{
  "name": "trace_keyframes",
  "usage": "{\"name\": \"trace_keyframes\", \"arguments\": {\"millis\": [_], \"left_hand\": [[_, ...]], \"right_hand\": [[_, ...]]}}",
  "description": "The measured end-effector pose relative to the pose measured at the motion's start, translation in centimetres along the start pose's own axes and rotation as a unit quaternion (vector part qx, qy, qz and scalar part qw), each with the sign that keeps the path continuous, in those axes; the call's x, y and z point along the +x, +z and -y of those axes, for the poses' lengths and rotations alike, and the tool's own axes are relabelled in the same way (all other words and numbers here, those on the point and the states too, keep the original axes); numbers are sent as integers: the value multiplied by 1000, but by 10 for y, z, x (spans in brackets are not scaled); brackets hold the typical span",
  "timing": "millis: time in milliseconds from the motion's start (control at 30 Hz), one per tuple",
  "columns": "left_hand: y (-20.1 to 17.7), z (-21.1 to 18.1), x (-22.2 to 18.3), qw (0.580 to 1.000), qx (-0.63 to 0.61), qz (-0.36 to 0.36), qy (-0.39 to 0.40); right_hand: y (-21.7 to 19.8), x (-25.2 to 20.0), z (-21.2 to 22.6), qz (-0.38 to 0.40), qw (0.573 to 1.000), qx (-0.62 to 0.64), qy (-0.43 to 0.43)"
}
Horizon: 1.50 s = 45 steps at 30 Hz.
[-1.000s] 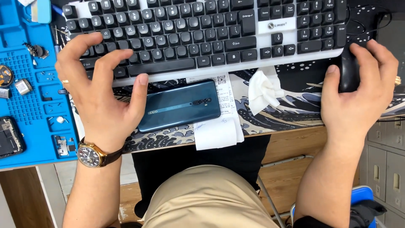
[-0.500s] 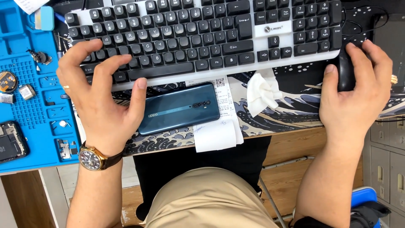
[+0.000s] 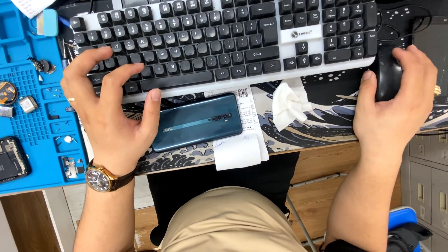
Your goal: Testing a smartphone's functionality by navigating menus and checking the camera while using a computer.
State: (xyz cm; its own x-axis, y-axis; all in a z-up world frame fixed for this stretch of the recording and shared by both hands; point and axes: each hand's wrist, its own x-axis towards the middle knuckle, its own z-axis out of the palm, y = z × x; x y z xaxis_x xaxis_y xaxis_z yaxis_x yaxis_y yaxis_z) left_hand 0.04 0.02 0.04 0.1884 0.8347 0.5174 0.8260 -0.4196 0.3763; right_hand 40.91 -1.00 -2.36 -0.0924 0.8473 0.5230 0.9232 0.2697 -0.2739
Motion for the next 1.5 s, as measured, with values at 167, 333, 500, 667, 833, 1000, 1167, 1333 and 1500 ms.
{"name": "trace_keyframes", "arguments": {"millis": [167, 333, 500, 667, 833, 1000, 1167, 1333, 1500], "left_hand": [[0, -1, 0, 1000, -4, 4, -3], [0, -1, 0, 1000, -3, 5, 2], [0, 0, 0, 1000, 0, 5, 5], [0, -1, 0, 1000, 0, 10, 4], [0, 3, -1, 1000, 1, 10, 19], [1, 4, -4, 999, 6, 16, 32], [1, 5, -4, 999, 6, 10, 31], [0, 5, -3, 1000, 3, 11, 20], [-1, 4, -4, 1000, -2, 18, 17]], "right_hand": [[2, -3, -4, 3, 1000, -22, 14], [2, -3, -5, 5, 1000, -25, 18], [3, -3, -6, 6, 999, -23, 21], [1, -2, -4, 11, 1000, -12, 18], [1, -3, 1, 9, 998, -62, 32], [5, 10, 18, -52, 995, -61, -57], [15, 25, 35, 53, 995, -2, -89], [11, 30, 35, -4, 998, -22, -58], [10, 33, 36, 10, 998, -62, -4]]}}
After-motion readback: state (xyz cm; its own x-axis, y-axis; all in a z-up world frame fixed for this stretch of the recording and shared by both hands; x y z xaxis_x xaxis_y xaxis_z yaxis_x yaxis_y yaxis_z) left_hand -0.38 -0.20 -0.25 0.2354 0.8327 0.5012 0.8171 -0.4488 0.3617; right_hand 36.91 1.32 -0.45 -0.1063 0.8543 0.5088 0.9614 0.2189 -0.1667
